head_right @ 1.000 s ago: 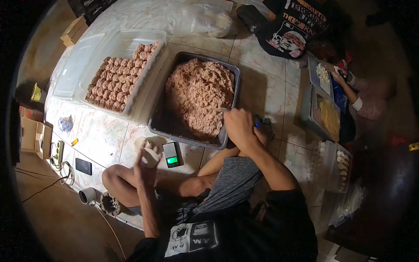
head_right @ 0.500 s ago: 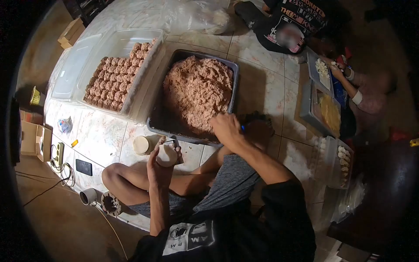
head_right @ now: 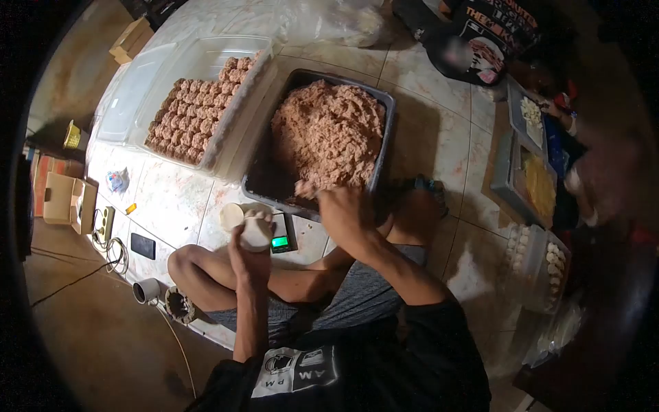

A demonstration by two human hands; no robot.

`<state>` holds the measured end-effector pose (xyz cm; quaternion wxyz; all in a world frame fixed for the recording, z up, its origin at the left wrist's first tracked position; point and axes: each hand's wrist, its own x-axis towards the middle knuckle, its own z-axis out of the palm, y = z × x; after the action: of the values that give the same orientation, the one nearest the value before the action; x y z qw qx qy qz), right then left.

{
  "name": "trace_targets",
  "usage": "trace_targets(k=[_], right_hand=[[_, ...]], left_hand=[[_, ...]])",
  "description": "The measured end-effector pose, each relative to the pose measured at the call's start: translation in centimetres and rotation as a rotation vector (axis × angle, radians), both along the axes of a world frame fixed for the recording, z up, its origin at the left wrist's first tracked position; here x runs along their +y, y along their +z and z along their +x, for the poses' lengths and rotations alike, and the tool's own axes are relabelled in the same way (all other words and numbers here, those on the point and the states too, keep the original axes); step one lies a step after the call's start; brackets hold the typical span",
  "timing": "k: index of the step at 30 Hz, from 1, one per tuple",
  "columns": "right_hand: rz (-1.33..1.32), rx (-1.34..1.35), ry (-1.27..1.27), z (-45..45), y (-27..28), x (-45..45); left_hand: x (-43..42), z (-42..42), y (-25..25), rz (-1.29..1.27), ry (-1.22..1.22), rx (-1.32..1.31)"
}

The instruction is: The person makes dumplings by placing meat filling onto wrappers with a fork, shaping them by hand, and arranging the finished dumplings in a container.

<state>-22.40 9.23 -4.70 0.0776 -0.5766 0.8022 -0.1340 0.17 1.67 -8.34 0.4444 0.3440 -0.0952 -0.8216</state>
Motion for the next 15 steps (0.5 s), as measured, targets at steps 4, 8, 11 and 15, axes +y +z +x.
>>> trace_targets(k=[4, 8, 11, 15], right_hand=[[-0.207, -0.225, -0.074, -1.7, 6.9, 2.0], [-0.198, -0.433, 0.041, 0.8, 9.2, 3.9], [-0.289, -0.400, 0.143, 3.0, 6.9, 3.7], [-0.157, -0.352, 0.038, 1.7, 6.9, 4.6]], left_hand=[[-1.4, 0.7, 0.2, -0.060, 0.054, -0.175], [0.4, -2.7, 1.4, -0.196, -0.232, 0.008], [1.8, -4.9, 3.8, -0.241, -0.398, -0.147], [1.3, -3.9, 1.8, -0.234, -0.308, -0.297]])
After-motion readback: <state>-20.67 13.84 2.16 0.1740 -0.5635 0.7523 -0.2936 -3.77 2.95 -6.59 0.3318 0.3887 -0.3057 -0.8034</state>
